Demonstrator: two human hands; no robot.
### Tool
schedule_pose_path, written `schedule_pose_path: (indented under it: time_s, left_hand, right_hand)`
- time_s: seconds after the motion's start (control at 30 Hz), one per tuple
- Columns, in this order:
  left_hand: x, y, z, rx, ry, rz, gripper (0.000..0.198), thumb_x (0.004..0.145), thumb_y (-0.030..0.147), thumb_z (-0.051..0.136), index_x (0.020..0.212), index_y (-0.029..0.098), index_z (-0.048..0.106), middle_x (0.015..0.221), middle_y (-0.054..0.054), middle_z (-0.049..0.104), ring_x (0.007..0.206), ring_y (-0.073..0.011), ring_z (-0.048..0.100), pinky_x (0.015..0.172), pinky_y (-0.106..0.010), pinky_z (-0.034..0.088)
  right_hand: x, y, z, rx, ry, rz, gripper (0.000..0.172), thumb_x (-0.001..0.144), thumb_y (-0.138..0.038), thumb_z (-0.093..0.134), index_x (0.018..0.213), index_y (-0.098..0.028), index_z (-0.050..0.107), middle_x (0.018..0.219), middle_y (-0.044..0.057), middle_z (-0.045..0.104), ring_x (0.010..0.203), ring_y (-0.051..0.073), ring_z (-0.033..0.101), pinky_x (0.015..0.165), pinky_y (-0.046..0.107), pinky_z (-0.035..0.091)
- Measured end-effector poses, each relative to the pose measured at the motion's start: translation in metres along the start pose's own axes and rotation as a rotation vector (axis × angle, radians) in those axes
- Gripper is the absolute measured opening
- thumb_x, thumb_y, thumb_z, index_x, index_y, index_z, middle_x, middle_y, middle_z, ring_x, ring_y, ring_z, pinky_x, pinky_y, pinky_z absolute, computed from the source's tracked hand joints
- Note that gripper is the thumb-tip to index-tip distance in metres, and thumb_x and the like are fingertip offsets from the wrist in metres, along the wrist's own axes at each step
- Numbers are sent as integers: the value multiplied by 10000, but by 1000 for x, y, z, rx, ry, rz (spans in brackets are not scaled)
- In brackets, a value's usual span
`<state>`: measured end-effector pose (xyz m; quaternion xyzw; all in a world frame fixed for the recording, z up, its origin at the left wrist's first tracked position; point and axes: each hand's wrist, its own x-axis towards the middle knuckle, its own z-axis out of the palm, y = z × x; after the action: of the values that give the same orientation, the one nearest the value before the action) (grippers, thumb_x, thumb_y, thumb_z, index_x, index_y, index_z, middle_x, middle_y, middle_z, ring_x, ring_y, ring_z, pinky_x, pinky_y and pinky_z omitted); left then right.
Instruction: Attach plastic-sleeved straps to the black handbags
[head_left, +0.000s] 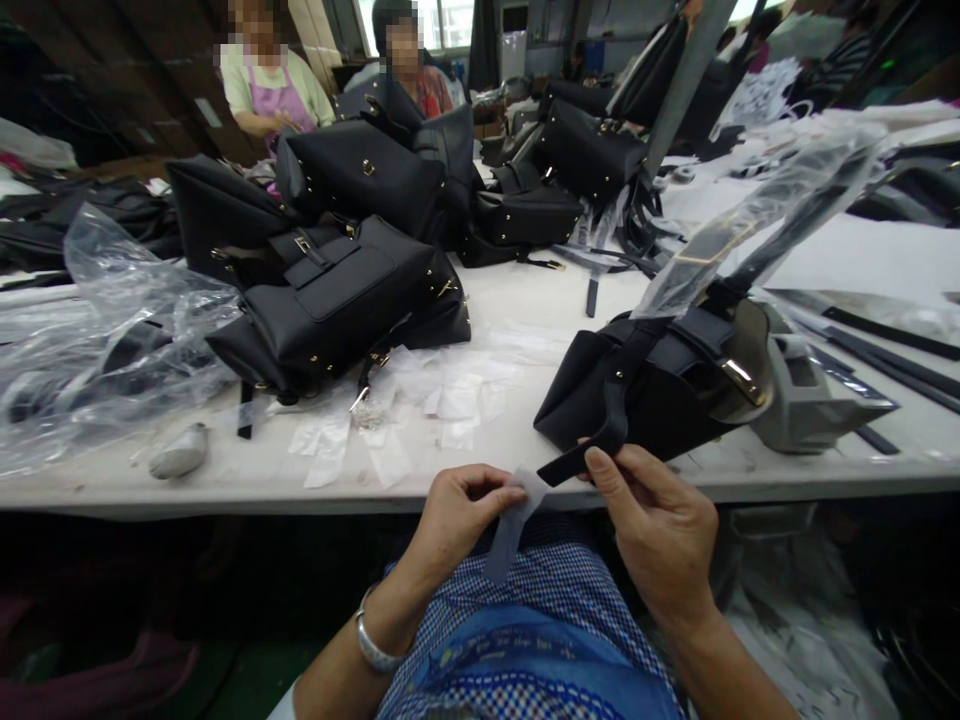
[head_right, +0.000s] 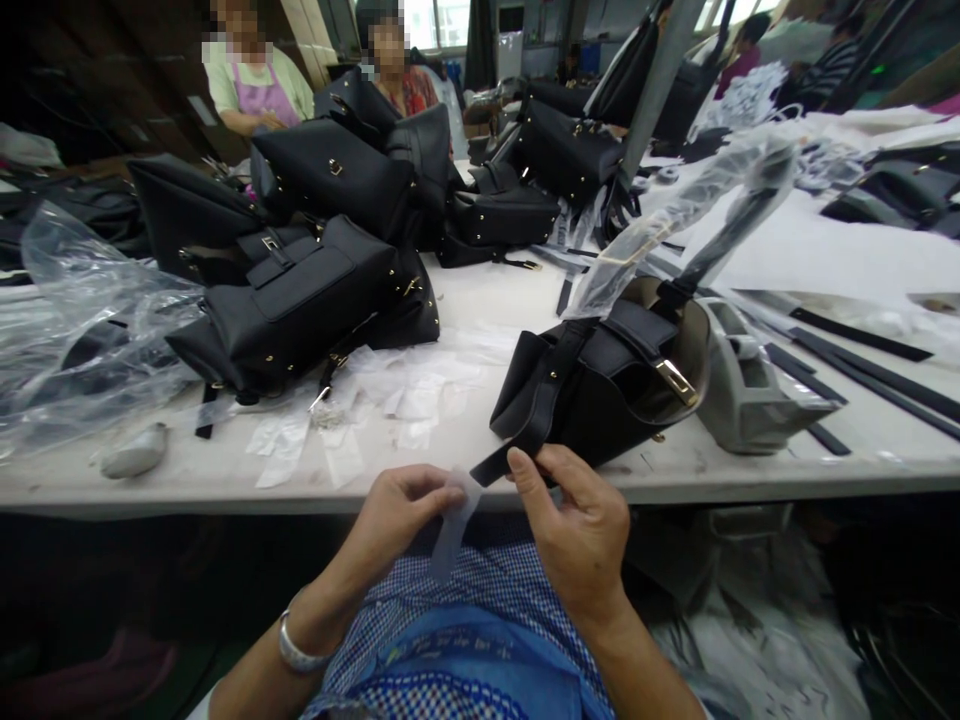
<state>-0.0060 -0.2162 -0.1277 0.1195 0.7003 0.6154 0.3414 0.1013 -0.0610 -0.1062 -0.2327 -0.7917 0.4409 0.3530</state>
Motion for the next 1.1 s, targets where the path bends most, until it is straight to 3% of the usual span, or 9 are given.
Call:
schedule_pose_path:
  time_s: [0.27,0.6,0.8,0.97,1.1]
  left_hand:
    - [-1,1,1,1,15,-1,118,713,269,789,768,166,771,765,-54,785,688,-178,710,661,-267,554]
    - [-1,0,0,9,18,17,113,739,262,772,800,168,785,791,-63,791,709,-184,718,663,-262,551]
    - [-1,2,-1,8,-11,29,103,732,261,776,788,176,792,775,-55,791,695,-181,714,662,-258,549]
    - [0,5,3,-35,-52,29,110,758,260,756,813,174,799,795,-55,792,715,-175,710,687,-254,543]
    - [4,14,10,-37,-62,77,159,804,306,732,829,164,798,797,-57,787,714,-166,694,672,-240,522]
  right_hand:
    - [3,-7,4,46,-31,-13,212,880,-320,692,703,-206,670,664,-19,636,600,125,590,579,232,446]
    - [2,-1,4,-64,-41,11,257,873,-370,689,691,-194,645,647,-14,621,575,132,577,591,251,439]
    - [1,2,5,-21,-89,5,197,879,-368,682,780,-200,711,723,8,693,644,162,648,632,259,478]
    - [3,0,7,-17,-135,13,184,874,-352,691,774,-201,722,714,-1,694,613,145,632,613,251,477]
    - [7,2,8,30,-131,11,175,868,-362,693,854,-196,746,829,30,731,732,177,671,683,265,520]
